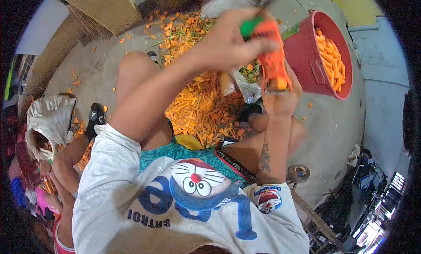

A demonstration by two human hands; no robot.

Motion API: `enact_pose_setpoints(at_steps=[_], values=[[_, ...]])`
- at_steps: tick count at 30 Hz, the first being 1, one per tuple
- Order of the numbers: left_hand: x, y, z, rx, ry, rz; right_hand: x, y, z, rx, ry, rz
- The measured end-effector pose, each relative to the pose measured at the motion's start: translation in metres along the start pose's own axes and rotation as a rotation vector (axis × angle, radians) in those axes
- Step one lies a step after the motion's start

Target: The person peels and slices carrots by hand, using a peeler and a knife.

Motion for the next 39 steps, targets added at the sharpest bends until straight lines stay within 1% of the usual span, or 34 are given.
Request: enact_pose_setpoints(at_steps=[1, 2, 3, 5, 6, 7, 8, 9, 10, 11, 12, 13, 14, 15, 16, 17, 18, 19, 20, 22, 23, 24, 25, 27, 28, 29, 30, 31, 33, 34, 35, 36, 37, 39], values=[[-0.008, 0.013, -0.004, -0.059, 0.005, 0.126, -0.001, -0.008, 0.0, -0.09, -0.088, 0.007], [-0.004, 0.004, 0.003, -0.005, -0.15, 0.104, -0.004, -0.013, 0.001, -0.18, -0.169, 0.015], [0.006, -0.008, 0.009, -0.009, -0.163, 0.097, -0.008, -0.009, 0.004, -0.185, -0.156, 0.01], [0.035, -0.047, 0.024, -0.075, -0.197, -0.163, -0.009, 0.017, 0.013, -0.123, 0.007, 0.132], [0.037, -0.055, 0.028, -0.071, -0.187, -0.161, 0.0, 0.011, 0.011, 0.175, 0.189, 0.569], [0.034, -0.062, 0.037, 0.116, -0.248, -0.179, -0.001, 0.017, 0.015, 0.172, 0.182, 0.581], [0.032, -0.067, 0.046, 0.304, -0.305, -0.203, 0.0, 0.017, 0.018, 0.097, 0.148, 0.444], [0.024, -0.053, 0.038, 0.305, -0.29, -0.205, 0.001, 0.017, 0.02, 0.025, 0.112, 0.304], [0.008, -0.02, 0.017, 0.193, -0.136, -0.122, -0.002, 0.029, 0.016, 0.026, 0.104, 0.306], [-0.002, 0.0, 0.002, 0.077, 0.012, -0.039, -0.005, 0.035, 0.014, -0.125, -0.05, 0.101], [0.0, -0.001, 0.003, 0.072, 0.008, -0.04, -0.009, 0.032, 0.017, -0.279, -0.197, -0.108], [0.004, -0.001, 0.002, 0.065, 0.029, -0.009, -0.01, 0.026, 0.017, -0.284, -0.188, -0.115], [0.005, -0.001, 0.006, 0.058, 0.045, 0.022, -0.012, 0.025, 0.015, -0.234, -0.085, 0.036], [0.019, -0.023, 0.027, 0.092, 0.103, -0.151, -0.015, 0.025, 0.015, -0.178, 0.013, 0.19], [0.028, -0.042, 0.031, 0.049, 0.036, -0.19, -0.013, 0.022, 0.018, -0.176, 0.013, 0.191], [0.036, -0.058, 0.028, 0.009, -0.028, -0.225, -0.01, 0.025, 0.016, -0.058, 0.092, 0.318], [0.035, -0.056, 0.025, 0.015, -0.019, -0.221, -0.009, 0.031, 0.014, 0.062, 0.169, 0.447], [0.029, -0.053, 0.024, 0.097, -0.055, -0.261, -0.007, 0.031, 0.015, 0.064, 0.162, 0.458], [0.021, -0.049, 0.024, 0.178, -0.091, -0.304, -0.004, 0.027, 0.016, 0.02, 0.125, 0.377], [-0.001, -0.004, 0.005, 0.036, -0.03, -0.03, -0.005, 0.02, 0.012, -0.022, 0.085, 0.285], [-0.009, 0.013, -0.002, -0.049, -0.009, 0.084, -0.006, 0.012, 0.01, -0.114, -0.016, 0.134], [-0.004, 0.009, 0.003, -0.049, -0.009, 0.074, -0.007, 0.005, 0.012, -0.208, -0.114, -0.014], [0.005, -0.003, 0.013, -0.021, -0.054, -0.002, -0.008, 0.008, 0.014, -0.211, -0.109, -0.01], [0.019, -0.028, 0.027, 0.014, -0.105, -0.08, -0.013, 0.024, 0.016, -0.202, 0.026, 0.195], [0.028, -0.046, 0.031, -0.08, -0.131, -0.158, -0.007, 0.017, 0.016, -0.199, 0.023, 0.205], [0.036, -0.058, 0.035, -0.178, -0.156, -0.232, -0.002, 0.009, 0.011, 0.001, 0.129, 0.371], [0.031, -0.06, 0.046, 0.061, -0.086, -0.33, -0.001, 0.011, 0.012, 0.195, 0.233, 0.538], [0.025, -0.047, 0.035, 0.059, -0.074, -0.331, -0.002, 0.02, 0.01, 0.19, 0.227, 0.547], [-0.004, 0.003, 0.004, -0.047, -0.051, -0.047, -0.006, 0.009, 0.012, -0.118, -0.1, -0.136], [-0.004, 0.003, 0.007, -0.054, -0.062, -0.043, -0.006, 0.018, 0.015, -0.249, -0.109, -0.043], [-0.003, 0.003, 0.005, 0.036, 0.021, -0.002, -0.009, 0.014, 0.018, -0.252, -0.099, -0.057], [-0.001, 0.003, 0.003, 0.128, 0.103, 0.039, -0.011, 0.016, 0.017, -0.191, -0.022, 0.092], [0.008, -0.009, 0.007, 0.125, 0.092, 0.037, -0.014, 0.022, 0.016, -0.126, 0.051, 0.245], [0.034, -0.046, 0.021, 0.063, -0.124, -0.109, -0.014, 0.032, 0.016, -0.195, 0.038, 0.183]])
Point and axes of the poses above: each hand's wrist, its own x-axis towards the middle knuckle, its own y-axis out of the palm, z = x × y, the point moved 5 cm from there along x, towards the middle knuckle, and after that the axes turned 1 degree about -y, right-handed, at the moved point
